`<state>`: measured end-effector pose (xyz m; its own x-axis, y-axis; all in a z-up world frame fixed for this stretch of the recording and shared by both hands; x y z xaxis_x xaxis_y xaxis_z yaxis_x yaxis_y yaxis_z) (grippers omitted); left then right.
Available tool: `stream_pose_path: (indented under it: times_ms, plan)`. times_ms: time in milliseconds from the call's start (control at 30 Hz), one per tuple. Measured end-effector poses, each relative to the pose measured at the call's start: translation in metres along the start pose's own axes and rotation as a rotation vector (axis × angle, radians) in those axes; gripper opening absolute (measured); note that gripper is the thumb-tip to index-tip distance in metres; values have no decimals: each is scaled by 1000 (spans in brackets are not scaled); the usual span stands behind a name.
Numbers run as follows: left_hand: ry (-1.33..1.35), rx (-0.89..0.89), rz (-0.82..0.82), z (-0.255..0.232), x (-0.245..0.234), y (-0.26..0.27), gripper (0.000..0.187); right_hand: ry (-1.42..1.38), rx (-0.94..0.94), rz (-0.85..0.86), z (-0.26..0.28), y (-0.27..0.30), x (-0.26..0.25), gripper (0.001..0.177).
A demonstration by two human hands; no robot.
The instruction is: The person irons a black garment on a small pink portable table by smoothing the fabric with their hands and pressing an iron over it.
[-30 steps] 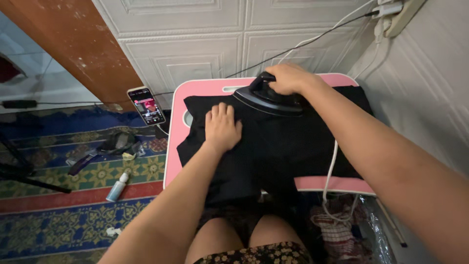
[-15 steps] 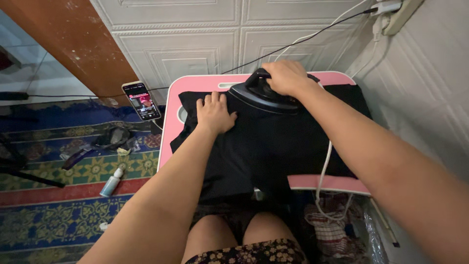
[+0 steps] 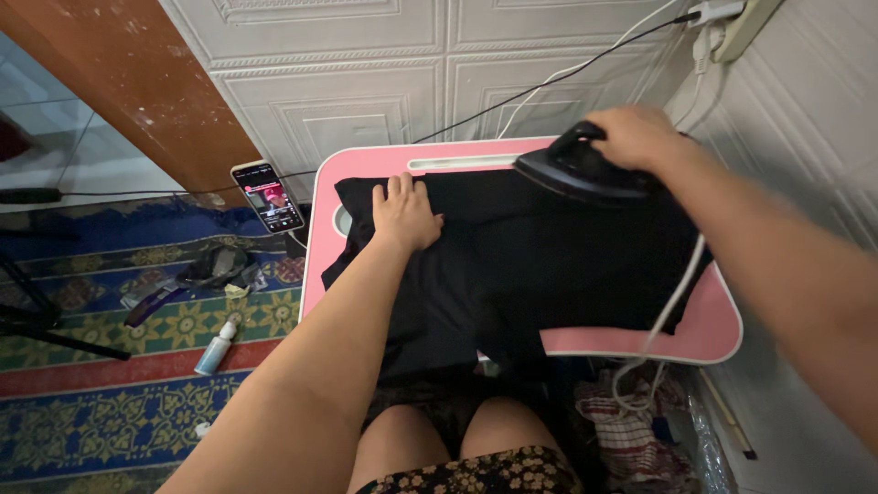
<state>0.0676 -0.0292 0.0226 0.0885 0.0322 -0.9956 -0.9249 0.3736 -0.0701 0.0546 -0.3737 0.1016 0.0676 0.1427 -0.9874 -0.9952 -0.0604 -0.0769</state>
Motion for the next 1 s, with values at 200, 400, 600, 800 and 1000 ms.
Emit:
stream_pose_path:
  times_ms: [200, 400, 600, 800, 1000]
  plan:
    - [13, -13, 24, -2, 3, -2, 75, 84, 48, -25, -25, 9, 6, 29]
    - [95, -32, -95, 4, 12, 11, 79, 178, 22, -187, -8, 20, 2, 57]
    - [266, -131, -348, 31, 17, 80, 80, -187, -172, -594, 78, 92, 24, 21]
    - [285, -184, -385, 36, -11, 149, 73, -649, 200, -60, 158, 144, 75, 32]
    - [403, -265, -136, 11, -30, 184, 55, -530, 280, 69, 161, 159, 106, 32]
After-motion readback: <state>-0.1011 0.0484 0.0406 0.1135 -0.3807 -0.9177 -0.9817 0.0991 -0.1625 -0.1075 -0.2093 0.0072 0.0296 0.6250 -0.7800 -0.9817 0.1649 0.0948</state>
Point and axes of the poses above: each hand's wrist, its own y-axis away from the middle knuckle, its own x-axis out of the palm, z = x × y, the point moved 5 cm from there along -y, towards the middle knuckle, and after that the axes turned 5 degrees about -y, right-handed, at the moved point
